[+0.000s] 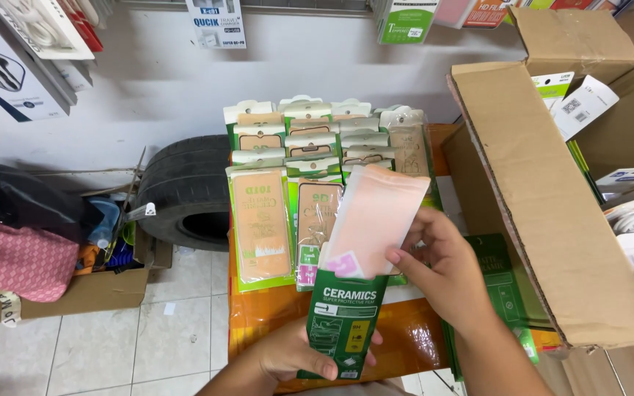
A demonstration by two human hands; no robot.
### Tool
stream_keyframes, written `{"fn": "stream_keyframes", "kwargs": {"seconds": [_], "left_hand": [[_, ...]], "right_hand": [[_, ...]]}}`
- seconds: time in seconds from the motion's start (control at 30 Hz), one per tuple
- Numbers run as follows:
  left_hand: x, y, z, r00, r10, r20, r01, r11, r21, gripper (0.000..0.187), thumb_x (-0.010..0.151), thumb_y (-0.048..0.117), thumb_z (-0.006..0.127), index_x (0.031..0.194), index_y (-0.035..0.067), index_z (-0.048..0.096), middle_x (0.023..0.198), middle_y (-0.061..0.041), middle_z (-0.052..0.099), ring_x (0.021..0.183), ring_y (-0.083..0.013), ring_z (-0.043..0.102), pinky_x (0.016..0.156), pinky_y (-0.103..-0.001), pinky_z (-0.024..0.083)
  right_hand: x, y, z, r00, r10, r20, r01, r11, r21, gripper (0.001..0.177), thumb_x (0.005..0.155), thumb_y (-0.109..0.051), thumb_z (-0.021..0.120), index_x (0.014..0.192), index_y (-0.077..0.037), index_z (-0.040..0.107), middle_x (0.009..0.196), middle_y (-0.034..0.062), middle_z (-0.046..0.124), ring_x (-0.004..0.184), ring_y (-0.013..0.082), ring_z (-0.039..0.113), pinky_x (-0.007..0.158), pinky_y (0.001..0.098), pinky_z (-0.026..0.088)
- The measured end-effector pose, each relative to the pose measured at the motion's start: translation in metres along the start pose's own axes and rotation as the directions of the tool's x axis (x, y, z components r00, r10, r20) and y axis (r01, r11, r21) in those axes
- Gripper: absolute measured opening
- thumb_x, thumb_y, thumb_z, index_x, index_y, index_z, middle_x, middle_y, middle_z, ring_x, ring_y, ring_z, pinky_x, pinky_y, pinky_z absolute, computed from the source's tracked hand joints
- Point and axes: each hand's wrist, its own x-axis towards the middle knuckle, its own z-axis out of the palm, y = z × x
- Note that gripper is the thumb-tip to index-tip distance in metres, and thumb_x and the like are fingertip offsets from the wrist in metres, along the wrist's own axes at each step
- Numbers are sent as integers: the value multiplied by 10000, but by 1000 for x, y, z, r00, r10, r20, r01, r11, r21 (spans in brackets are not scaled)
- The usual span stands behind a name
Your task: Sort and inspect mobile phone screen protectors from their packaging.
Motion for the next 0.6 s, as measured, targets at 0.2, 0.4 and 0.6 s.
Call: {"fn": "stream_keyframes", "kwargs": {"seconds": [0.2,0.4,0.6], "left_hand": [[-3,9,7,998,-25,-50,24,999,-29,917,746,227,928,1517,39,468,1442,-131,592,1285,-276,623,1087,-436,508],[-1,4,2,998,-46,-48,44,998,-41,931,746,222,933,1528,43,461,1442,-142,592,1290,-282,622,1102,-436,503],[-4,5,1,999,-30,11,30,999,-23,937,779,218,931,1550,2,443,1475,-152,579,1315,-284,611,1121,-441,495]], "right_hand": [[1,-28,-4,998,-37,-56,37,999,-8,930,859,132,610,1642,-145,190,1290,116,617,941,136,616,729,261,544],[10,-40,3,982,-186,-38,186,983,-3,915,901,135,601,1659,-129,161,1325,121,605,1048,132,624,884,277,556],[6,-36,9,978,-188,-96,176,978,-115,536,947,80,694,1453,-36,563,1032,64,698,955,114,654,800,250,533]]}}
